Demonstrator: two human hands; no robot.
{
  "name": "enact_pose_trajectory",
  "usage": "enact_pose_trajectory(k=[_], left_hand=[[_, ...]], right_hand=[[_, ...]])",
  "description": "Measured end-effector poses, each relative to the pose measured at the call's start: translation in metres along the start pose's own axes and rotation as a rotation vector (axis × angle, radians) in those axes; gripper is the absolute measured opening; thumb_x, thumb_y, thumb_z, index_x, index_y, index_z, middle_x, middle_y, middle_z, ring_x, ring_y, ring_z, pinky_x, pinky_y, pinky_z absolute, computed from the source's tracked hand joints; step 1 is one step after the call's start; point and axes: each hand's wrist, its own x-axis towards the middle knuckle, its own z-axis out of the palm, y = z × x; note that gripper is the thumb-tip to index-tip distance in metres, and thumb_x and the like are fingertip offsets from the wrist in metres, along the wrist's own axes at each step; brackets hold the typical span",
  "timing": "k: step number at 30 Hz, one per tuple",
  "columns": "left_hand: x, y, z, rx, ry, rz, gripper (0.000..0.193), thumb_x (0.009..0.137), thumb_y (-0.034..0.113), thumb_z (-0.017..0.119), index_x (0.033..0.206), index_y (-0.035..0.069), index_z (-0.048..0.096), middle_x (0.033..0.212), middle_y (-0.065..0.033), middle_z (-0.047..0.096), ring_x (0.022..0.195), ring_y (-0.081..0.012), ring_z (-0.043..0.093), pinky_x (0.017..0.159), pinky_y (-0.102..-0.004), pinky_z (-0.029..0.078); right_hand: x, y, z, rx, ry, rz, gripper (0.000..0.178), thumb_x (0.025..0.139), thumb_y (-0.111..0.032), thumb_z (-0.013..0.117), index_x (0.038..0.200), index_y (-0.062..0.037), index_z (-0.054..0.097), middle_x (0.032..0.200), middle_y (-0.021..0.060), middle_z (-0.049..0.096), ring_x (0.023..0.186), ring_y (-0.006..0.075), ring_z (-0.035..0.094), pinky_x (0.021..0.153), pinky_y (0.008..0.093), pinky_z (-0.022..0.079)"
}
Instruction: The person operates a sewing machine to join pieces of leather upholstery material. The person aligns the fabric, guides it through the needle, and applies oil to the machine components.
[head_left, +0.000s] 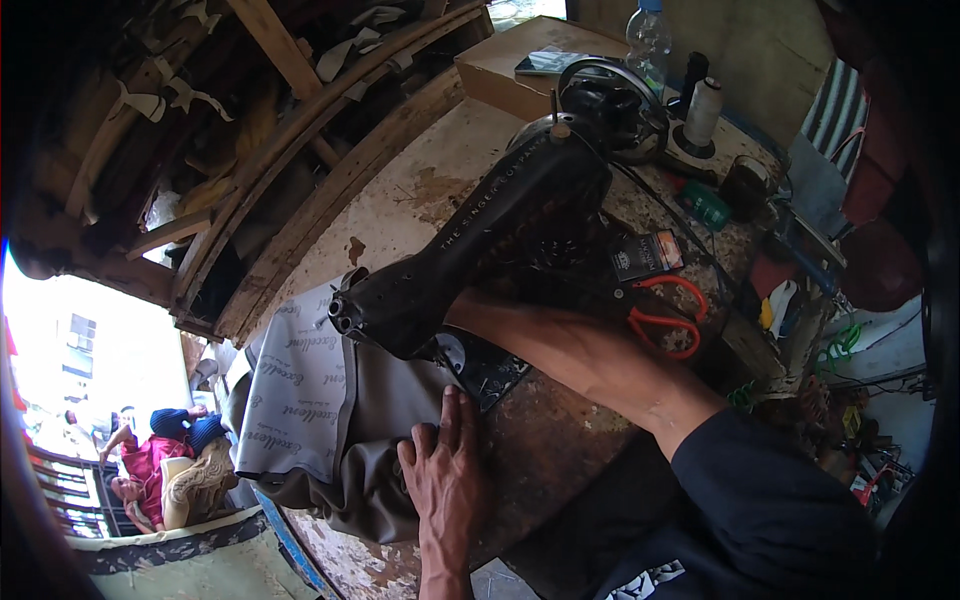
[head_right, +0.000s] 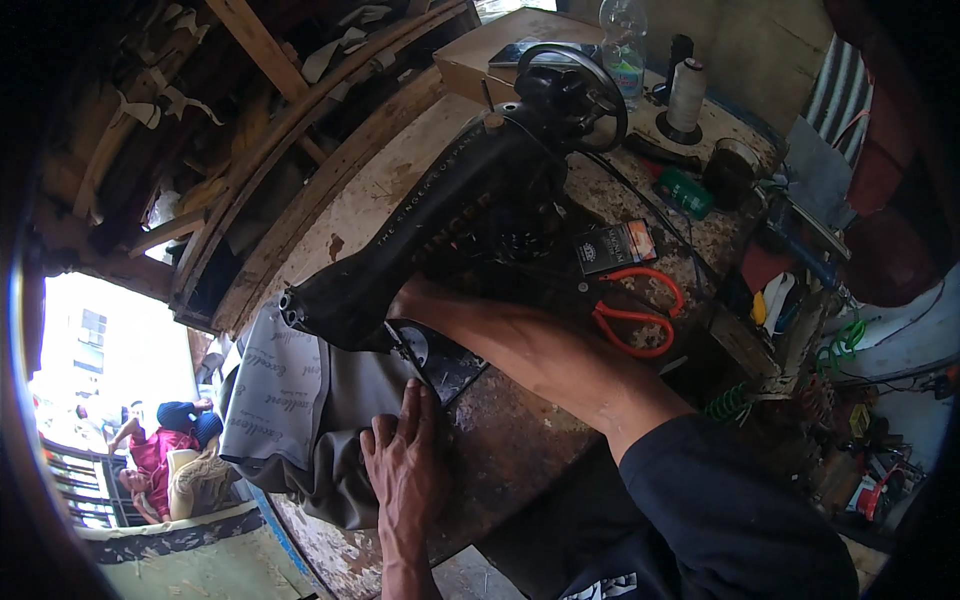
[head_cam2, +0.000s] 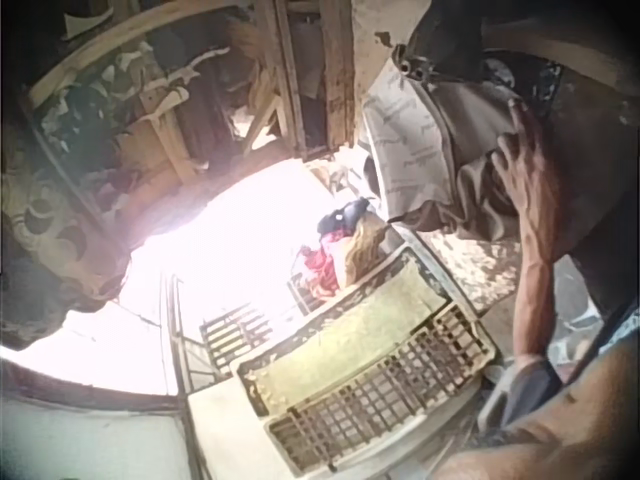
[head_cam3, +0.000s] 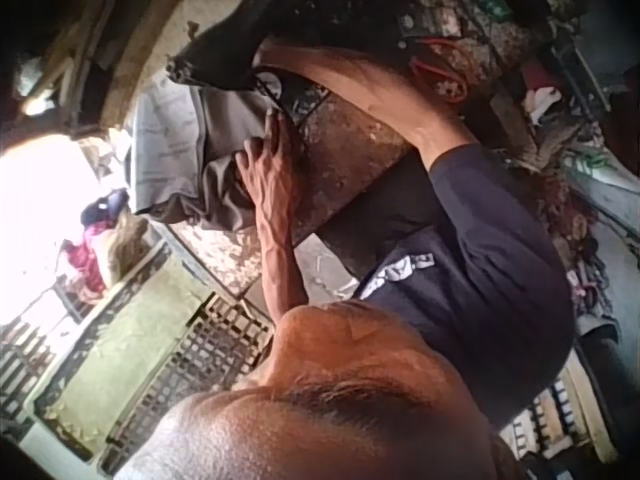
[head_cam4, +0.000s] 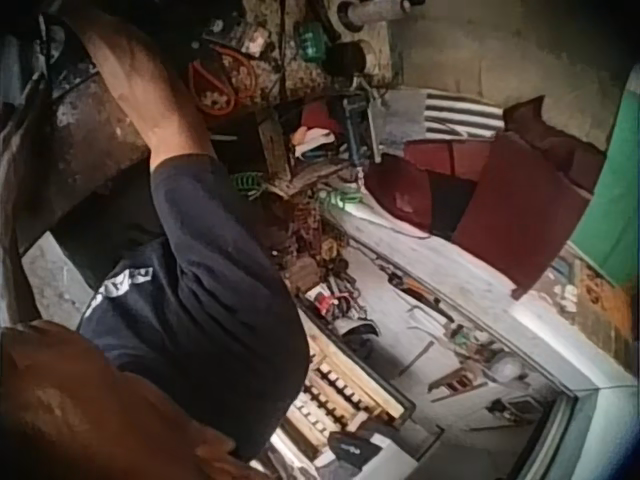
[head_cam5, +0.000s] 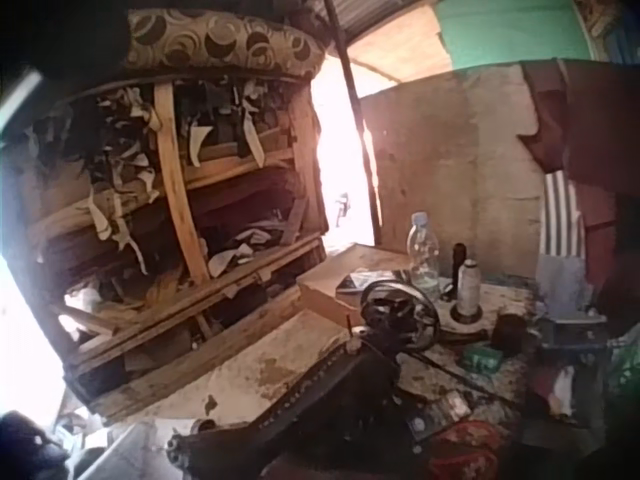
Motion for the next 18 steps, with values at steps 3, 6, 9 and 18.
enact_pose_trajectory(k=[3,6,9,18], left_hand=[[0.034,0.038,0.011,-0.095,0.061,0.150,0.070,0.085,0.010,0.065,0.155,0.007,0.057,0.161,-0.0101,0.056,0.109,-0.0332,0.061,0.095,-0.0459,0.044],[-0.003,-0.016,0.008,0.039,-0.005,-0.049,0.070,0.085,0.011,0.067,0.154,0.006,0.058,0.161,-0.0100,0.056,0.107,-0.0331,0.061,0.093,-0.0459,0.044],[0.005,-0.010,0.006,0.013,0.025,-0.038,0.068,0.085,0.012,0.068,0.152,0.005,0.059,0.160,-0.0095,0.057,0.106,-0.0328,0.061,0.092,-0.0459,0.044],[0.023,-0.006,0.012,0.004,0.064,-0.011,0.064,0.088,0.014,0.067,0.151,0.005,0.059,0.158,-0.0089,0.058,0.108,-0.0328,0.061,0.093,-0.0458,0.044]], right_hand=[[-0.086,0.051,-0.062,0.485,0.238,-0.436,0.046,0.110,-0.044,0.049,0.138,-0.0098,0.062,0.143,0.0147,0.067,0.127,0.0237,0.065,0.117,0.0406,0.048],[0.014,-0.038,0.015,-0.369,0.197,0.218,0.042,0.105,-0.043,0.054,0.128,-0.0097,0.064,0.130,0.0143,0.068,0.118,0.0256,0.067,0.108,0.0420,0.049],[-0.002,-0.074,-0.015,-0.474,0.188,0.356,0.038,0.100,-0.042,0.058,0.117,-0.0097,0.066,0.117,0.0140,0.068,0.108,0.0276,0.069,0.099,0.0434,0.051],[-0.013,-0.116,-0.055,-0.510,0.161,0.536,0.030,0.085,-0.039,0.072,0.087,-0.0095,0.072,0.080,0.0130,0.071,0.079,0.0335,0.074,0.072,0.0476,0.056]])
